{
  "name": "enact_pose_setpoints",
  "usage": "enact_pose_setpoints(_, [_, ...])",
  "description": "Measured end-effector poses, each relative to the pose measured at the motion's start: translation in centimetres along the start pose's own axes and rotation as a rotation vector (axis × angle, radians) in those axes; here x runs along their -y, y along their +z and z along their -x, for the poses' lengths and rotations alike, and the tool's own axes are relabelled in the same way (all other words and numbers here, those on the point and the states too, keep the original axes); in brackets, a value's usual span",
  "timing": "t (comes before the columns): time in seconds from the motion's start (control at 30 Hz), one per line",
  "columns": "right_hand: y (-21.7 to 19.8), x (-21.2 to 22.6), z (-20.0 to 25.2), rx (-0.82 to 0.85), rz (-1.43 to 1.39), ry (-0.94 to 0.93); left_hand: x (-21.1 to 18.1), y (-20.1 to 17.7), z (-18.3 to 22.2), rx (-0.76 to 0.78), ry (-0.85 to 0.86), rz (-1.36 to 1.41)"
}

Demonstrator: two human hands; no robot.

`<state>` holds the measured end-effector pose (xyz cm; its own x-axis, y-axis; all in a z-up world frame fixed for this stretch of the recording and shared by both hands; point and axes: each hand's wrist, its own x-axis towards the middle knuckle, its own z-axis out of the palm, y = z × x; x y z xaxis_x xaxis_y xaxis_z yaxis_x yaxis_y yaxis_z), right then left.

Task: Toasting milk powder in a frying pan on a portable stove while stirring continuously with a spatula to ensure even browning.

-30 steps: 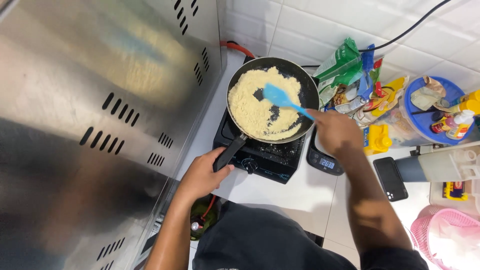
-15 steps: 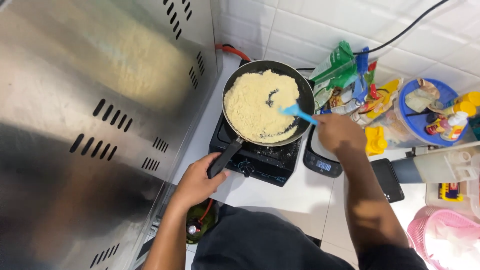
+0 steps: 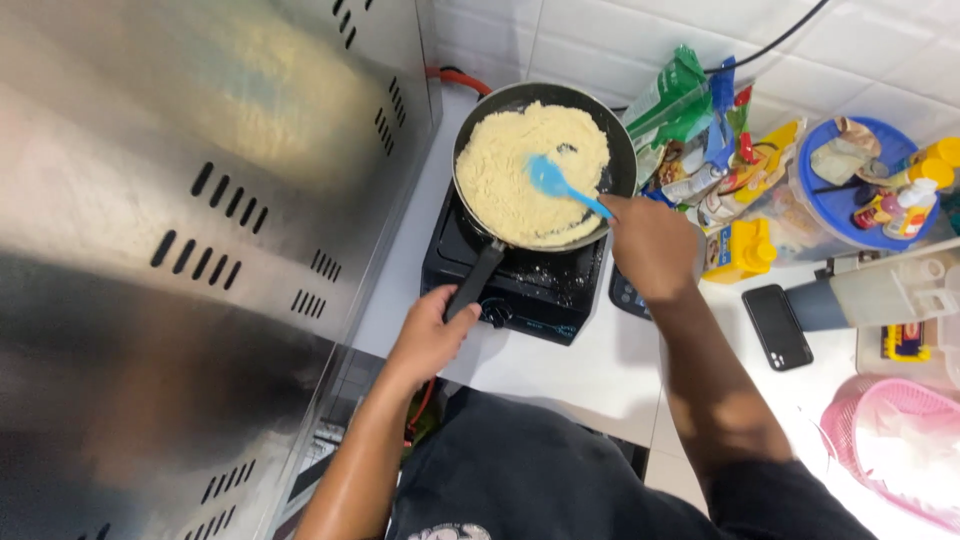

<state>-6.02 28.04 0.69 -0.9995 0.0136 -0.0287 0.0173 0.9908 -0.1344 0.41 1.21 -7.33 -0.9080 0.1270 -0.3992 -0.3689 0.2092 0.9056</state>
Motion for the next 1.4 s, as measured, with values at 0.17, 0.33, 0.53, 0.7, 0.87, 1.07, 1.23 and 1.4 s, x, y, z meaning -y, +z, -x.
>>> enact_pose_setpoints(0.17, [1.0,-1.4,0.7,-0.047,-0.004,0.113,0.0,-0.2,0.9,0.040,-0.043,0.043])
enact_pose_setpoints(0.33, [2.7,-4.6,-0.2,-0.007,0.029,0.102,-0.2,-1.6,3.6,0.040,-0.183,0.121])
enact_pose_setpoints(0.53, [2.4,-7.3,-0.3,-0.146,-0.143,0.116,8.6,-0.7,10.0,-0.555,-0.245,1.565])
enact_pose_setpoints(0.7, [0.5,-5.9,-0.6,0.000,-0.432,0.153,20.0,-1.5,6.1,-0.188,0.049,1.999])
enact_pose_setpoints(0.87, [0.7,-6.0,-2.1,0.033,-0.331,0.164,26.8,-3.4,3.5,-0.037,-0.151,1.141])
enact_pose_setpoints(1.07, [-0.6,-2.2,-3.5,0.118,-0.301,0.048,10.6,-3.5,4.5,-0.035,-0.497,0.322])
enact_pose_setpoints(1.23, [0.4,2.1,-4.3,0.233,-0.083,0.056,2.4,-0.9,3.8,0.003,-0.406,0.461])
enact_pose_setpoints(1.4, [2.6,4.5,-6.3,0.170,-0.038,0.058,3.1,0.7,1.3,0.026,-0.177,0.598])
